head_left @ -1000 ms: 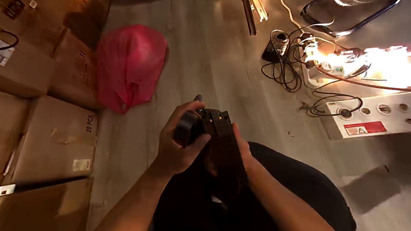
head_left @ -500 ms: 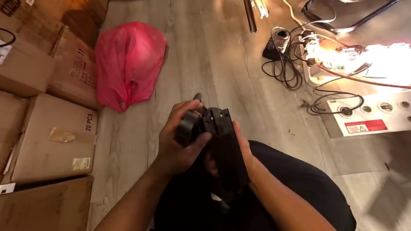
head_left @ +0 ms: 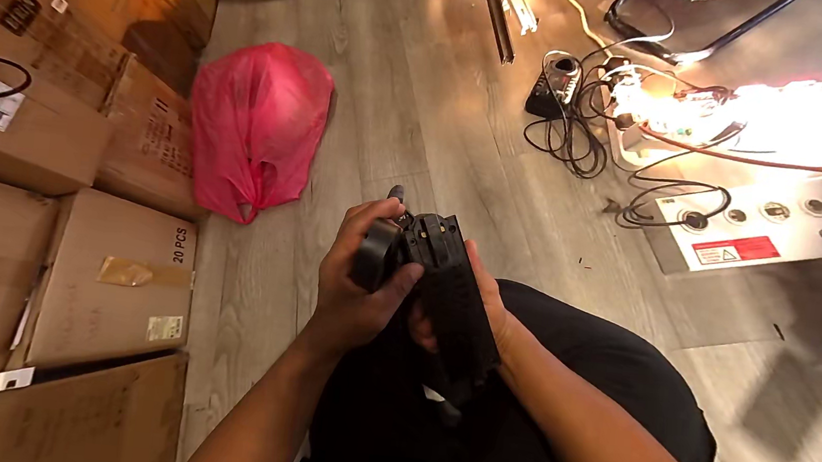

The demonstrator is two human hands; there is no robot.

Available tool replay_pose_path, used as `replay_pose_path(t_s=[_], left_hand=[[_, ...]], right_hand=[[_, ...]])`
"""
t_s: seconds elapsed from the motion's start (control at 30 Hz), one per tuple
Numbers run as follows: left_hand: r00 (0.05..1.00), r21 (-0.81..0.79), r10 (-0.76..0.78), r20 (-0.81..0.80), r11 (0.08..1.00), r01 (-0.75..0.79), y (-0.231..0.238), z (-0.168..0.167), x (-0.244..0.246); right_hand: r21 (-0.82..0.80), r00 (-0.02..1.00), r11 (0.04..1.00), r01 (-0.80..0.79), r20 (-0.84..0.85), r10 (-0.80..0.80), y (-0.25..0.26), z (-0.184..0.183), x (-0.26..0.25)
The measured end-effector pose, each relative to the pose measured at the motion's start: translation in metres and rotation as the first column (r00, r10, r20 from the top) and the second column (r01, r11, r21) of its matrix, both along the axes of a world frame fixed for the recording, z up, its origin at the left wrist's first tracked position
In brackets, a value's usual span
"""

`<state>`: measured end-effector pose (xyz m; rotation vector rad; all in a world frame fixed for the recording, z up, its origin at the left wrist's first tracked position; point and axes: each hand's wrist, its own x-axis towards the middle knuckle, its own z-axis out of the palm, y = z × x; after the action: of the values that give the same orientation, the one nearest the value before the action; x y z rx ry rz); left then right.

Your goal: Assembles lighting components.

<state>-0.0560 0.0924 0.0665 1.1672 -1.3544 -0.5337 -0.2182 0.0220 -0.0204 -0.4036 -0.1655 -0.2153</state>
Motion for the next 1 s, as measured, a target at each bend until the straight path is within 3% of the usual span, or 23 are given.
replay_pose_path(t_s=[0.37, 1.0], left_hand=[[1.0, 0.007, 0.004, -0.015, 1.0, -0.004, 0.0031, -0.0054, 0.0059], [0.997, 0.051, -0.007, -0.075, 0.999, 0.011, 0.0067, -0.0053, 0.0082]], right_hand=[[-0.067, 0.995, 0.994, 0.089, -0.047, -0.092, 0.0, -0.0011, 0.0011], [-0.08, 0.991, 0.992, 0.102, -0.076, -0.108, 0.0009, -0.0033, 0.0016]])
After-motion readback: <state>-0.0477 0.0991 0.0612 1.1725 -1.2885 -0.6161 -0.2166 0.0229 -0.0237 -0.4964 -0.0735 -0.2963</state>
